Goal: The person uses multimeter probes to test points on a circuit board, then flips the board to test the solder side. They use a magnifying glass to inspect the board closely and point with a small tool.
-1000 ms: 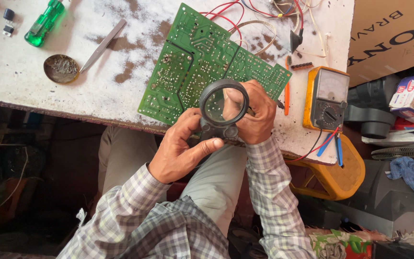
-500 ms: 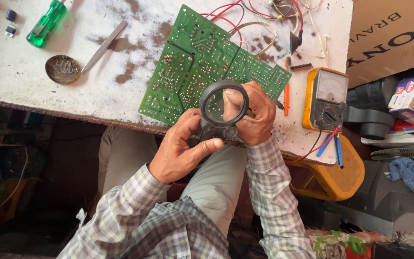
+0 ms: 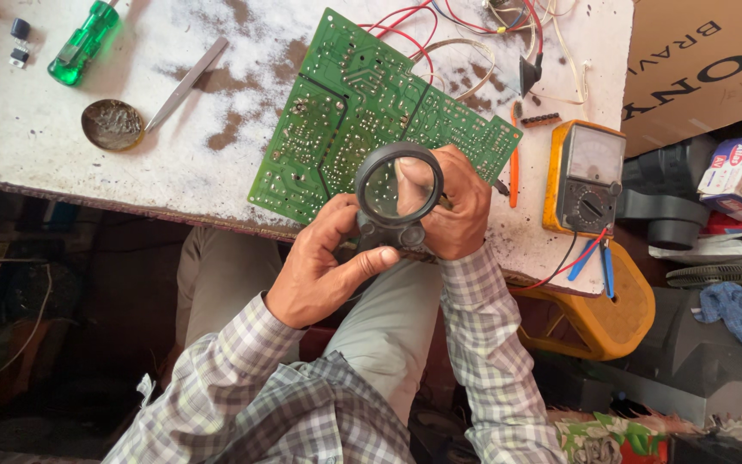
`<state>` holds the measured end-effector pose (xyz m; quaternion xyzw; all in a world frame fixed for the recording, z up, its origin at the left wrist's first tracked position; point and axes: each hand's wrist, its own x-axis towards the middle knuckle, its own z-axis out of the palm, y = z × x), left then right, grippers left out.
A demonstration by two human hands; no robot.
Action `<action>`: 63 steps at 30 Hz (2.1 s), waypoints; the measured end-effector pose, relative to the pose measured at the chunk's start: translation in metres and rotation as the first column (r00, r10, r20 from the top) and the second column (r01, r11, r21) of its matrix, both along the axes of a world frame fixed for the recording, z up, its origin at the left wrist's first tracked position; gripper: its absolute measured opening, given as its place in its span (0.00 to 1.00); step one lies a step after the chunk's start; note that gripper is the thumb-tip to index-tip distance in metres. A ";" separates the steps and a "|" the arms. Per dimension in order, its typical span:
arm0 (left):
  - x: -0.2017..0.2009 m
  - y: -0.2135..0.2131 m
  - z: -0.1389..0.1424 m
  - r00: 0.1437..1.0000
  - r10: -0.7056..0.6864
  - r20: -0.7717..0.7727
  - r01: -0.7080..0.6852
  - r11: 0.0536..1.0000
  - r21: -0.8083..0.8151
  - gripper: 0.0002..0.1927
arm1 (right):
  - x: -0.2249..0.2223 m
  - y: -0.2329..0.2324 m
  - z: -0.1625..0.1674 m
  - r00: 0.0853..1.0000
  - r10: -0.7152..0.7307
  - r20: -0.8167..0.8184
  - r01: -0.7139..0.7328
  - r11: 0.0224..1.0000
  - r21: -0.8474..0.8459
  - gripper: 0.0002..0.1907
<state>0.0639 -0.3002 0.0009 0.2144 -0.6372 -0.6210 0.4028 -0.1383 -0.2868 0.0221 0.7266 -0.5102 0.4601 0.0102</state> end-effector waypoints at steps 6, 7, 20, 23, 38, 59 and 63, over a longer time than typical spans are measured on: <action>0.002 0.002 -0.005 0.992 -0.024 -0.124 0.048 0.980 0.191 0.19 | 0.000 0.005 0.004 0.998 -0.046 0.031 0.042 0.992 0.116 0.11; 0.003 0.003 -0.006 0.989 -0.017 -0.149 0.051 0.972 0.227 0.19 | -0.001 0.005 0.004 0.999 -0.034 0.033 0.030 0.994 0.105 0.10; 0.008 0.007 -0.010 0.992 0.028 -0.122 -0.009 0.988 0.154 0.19 | -0.003 0.028 0.005 0.971 -0.093 0.220 0.058 0.985 0.160 0.06; 0.010 0.007 -0.010 0.993 0.019 -0.120 0.003 0.983 0.183 0.19 | -0.001 0.034 0.005 0.948 -0.127 0.292 0.071 0.978 0.194 0.05; 0.019 0.005 -0.011 0.988 -0.005 -0.155 0.034 0.983 0.180 0.20 | 0.003 0.059 -0.013 0.804 -0.171 0.569 0.063 0.977 0.205 0.05; 0.026 0.009 -0.012 0.996 -0.006 -0.091 0.019 0.989 0.145 0.19 | 0.002 0.081 -0.029 0.703 -0.283 0.653 0.136 0.954 0.268 0.11; 0.029 0.011 -0.014 0.996 -0.012 -0.093 0.027 0.987 0.157 0.19 | 0.003 0.081 -0.030 0.682 -0.247 0.688 0.101 0.964 0.246 0.11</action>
